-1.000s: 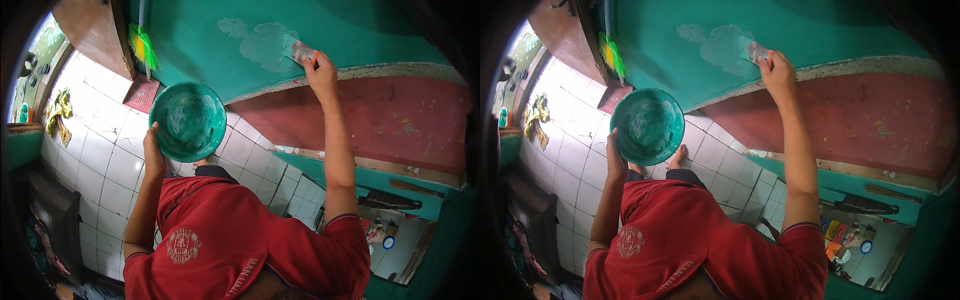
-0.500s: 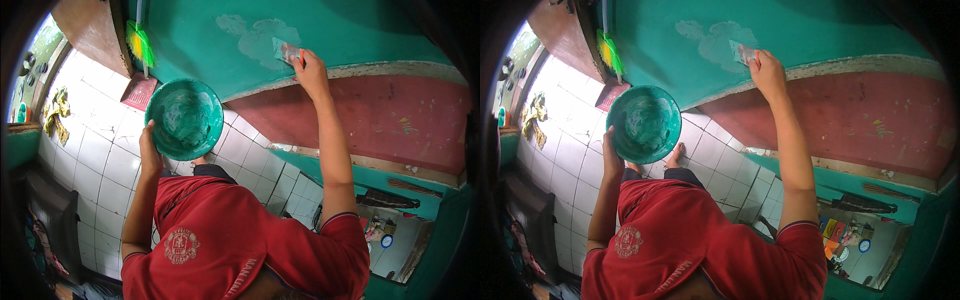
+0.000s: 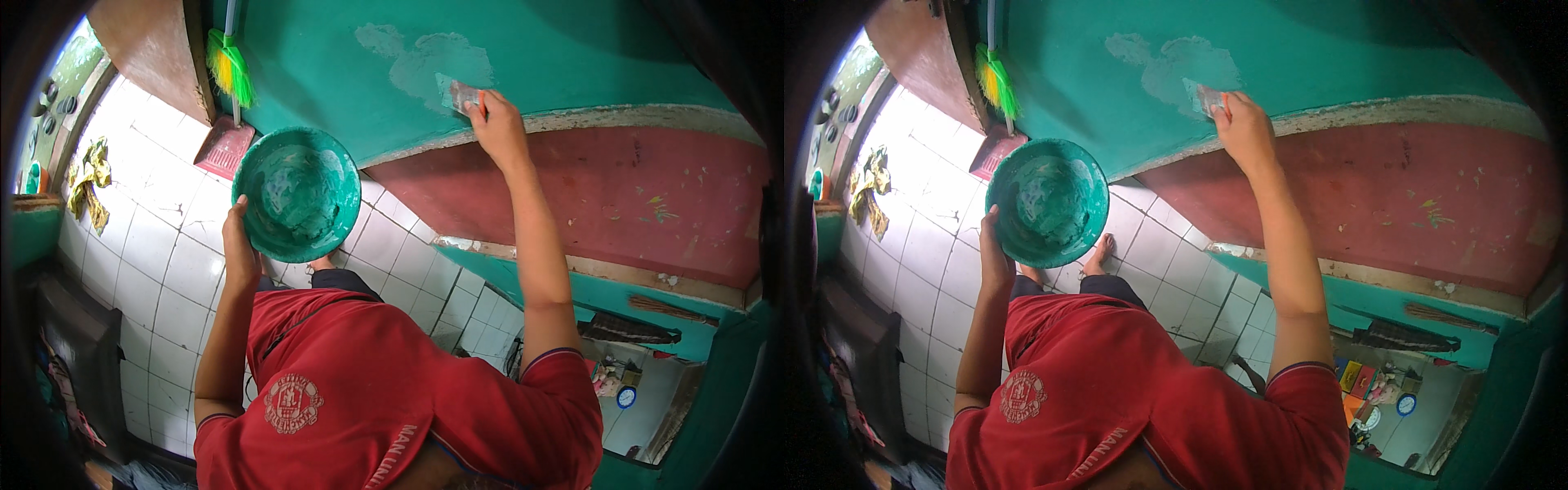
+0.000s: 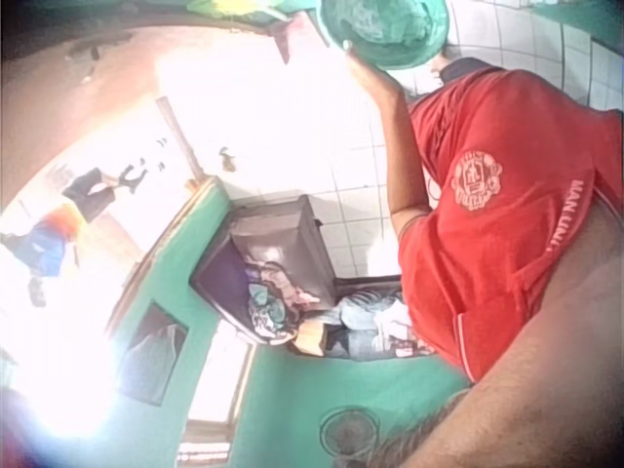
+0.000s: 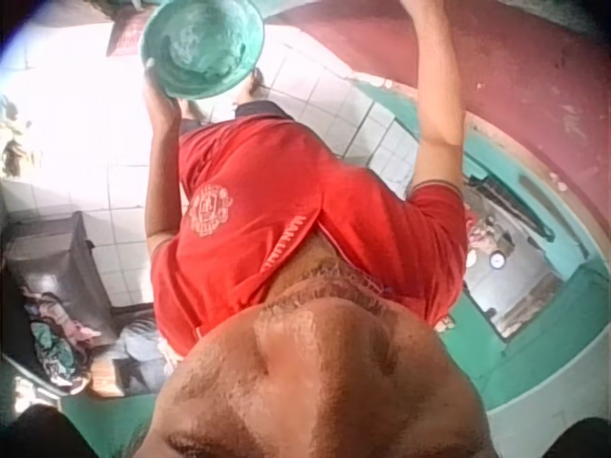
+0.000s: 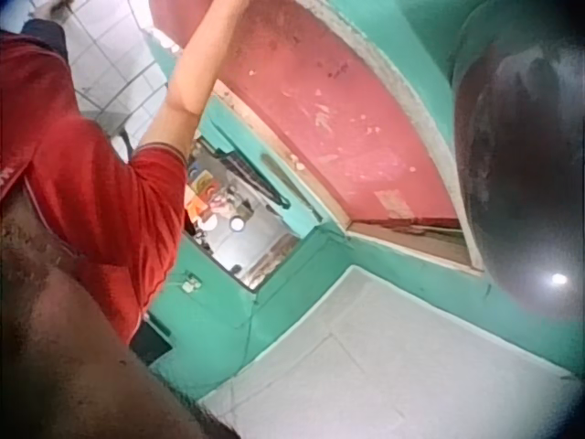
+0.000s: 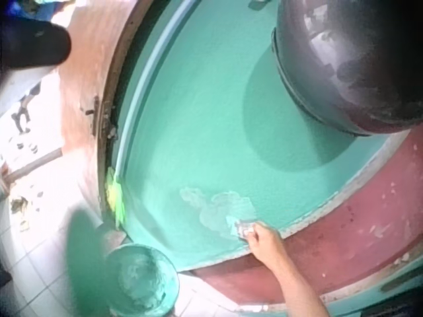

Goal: The person applies a white paste to a green wall using a putty knife, smoothing it over several areas. They hold a green bowl containing the paste in the other hand and move between an outdoor section and an indoor doorway while working.

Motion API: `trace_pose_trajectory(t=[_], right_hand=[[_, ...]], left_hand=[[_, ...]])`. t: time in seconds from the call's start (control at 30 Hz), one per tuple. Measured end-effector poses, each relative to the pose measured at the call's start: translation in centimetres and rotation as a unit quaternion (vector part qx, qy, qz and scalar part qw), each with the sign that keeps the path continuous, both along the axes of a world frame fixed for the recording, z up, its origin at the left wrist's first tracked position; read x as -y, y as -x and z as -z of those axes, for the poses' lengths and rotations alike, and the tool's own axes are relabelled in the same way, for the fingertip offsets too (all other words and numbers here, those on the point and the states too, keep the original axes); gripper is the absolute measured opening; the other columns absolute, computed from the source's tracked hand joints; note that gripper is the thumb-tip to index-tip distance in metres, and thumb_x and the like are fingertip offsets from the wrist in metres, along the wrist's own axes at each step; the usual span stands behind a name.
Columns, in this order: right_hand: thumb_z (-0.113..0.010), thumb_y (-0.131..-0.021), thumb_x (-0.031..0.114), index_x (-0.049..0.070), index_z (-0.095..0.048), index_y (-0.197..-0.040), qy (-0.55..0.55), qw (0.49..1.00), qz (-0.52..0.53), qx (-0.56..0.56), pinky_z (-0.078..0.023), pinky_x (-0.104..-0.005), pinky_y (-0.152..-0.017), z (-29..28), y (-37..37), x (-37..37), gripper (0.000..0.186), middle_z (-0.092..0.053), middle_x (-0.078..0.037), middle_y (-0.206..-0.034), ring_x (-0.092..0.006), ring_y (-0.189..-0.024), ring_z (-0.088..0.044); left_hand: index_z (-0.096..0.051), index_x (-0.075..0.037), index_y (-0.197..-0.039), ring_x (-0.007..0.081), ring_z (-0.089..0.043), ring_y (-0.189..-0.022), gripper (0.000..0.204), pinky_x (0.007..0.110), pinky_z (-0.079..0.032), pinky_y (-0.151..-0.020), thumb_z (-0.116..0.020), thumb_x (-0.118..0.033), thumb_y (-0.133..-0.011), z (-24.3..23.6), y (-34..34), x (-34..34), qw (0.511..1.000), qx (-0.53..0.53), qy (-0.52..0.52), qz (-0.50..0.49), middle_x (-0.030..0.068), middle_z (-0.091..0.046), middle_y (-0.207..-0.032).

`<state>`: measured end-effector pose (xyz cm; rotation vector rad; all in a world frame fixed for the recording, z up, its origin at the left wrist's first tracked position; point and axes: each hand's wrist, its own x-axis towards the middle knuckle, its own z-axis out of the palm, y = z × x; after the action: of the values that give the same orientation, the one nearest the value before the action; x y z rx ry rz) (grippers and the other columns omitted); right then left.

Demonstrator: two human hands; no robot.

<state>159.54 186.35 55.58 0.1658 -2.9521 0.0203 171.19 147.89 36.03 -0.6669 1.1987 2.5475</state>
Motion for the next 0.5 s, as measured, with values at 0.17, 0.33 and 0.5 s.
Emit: trace_pose_trajectory(t=[0.17, 0.33, 0.5], right_hand=[[-0.066, -0.092, 0.020, 0.000, -0.065, -0.103, -0.045, 0.998, 0.004, -0.047, -0.051, -0.0483, -0.075, -0.5, 0.4, -1.1, 0.023, -0.067, -0.016, -0.094, -0.0395, -0.086, -0.064], [-0.068, -0.092, 0.019, -0.001, -0.059, -0.090, -0.011, 0.996, -0.007, -0.084, -0.046, -0.0474, -0.068, -5.4, -0.7, -2.0, 0.022, -0.059, -0.017, -0.083, -0.0392, -0.076, -0.059], [-0.067, -0.093, 0.021, -0.001, -0.061, -0.092, -0.009, 0.999, -0.015, -0.039, -0.047, -0.0473, -0.069, -3.9, -1.4, -1.0, 0.023, -0.060, -0.018, -0.086, -0.0401, -0.078, -0.060]], left_hand=[[-0.052, 0.007, -0.132, 0.0195, -0.057, -0.116, 0.058, 0.032, -0.044, -0.101, -0.049, -0.042, -0.102, 0.4, -0.3, -0.1, 1.000, -0.006, 0.003, -0.012, 0.0137, -0.059, -0.127], [-0.053, 0.005, -0.129, 0.0180, -0.059, -0.108, 0.057, 0.030, -0.048, -0.093, -0.049, -0.044, -0.102, -0.9, -0.2, -0.1, 1.000, 0.007, 0.016, 0.003, 0.0115, -0.061, -0.121], [-0.054, 0.004, -0.129, 0.0176, -0.060, -0.106, 0.055, 0.030, -0.049, -0.091, -0.050, -0.044, -0.101, -1.3, -0.3, 0.0, 1.000, 0.016, 0.016, -0.002, 0.0112, -0.061, -0.119]])
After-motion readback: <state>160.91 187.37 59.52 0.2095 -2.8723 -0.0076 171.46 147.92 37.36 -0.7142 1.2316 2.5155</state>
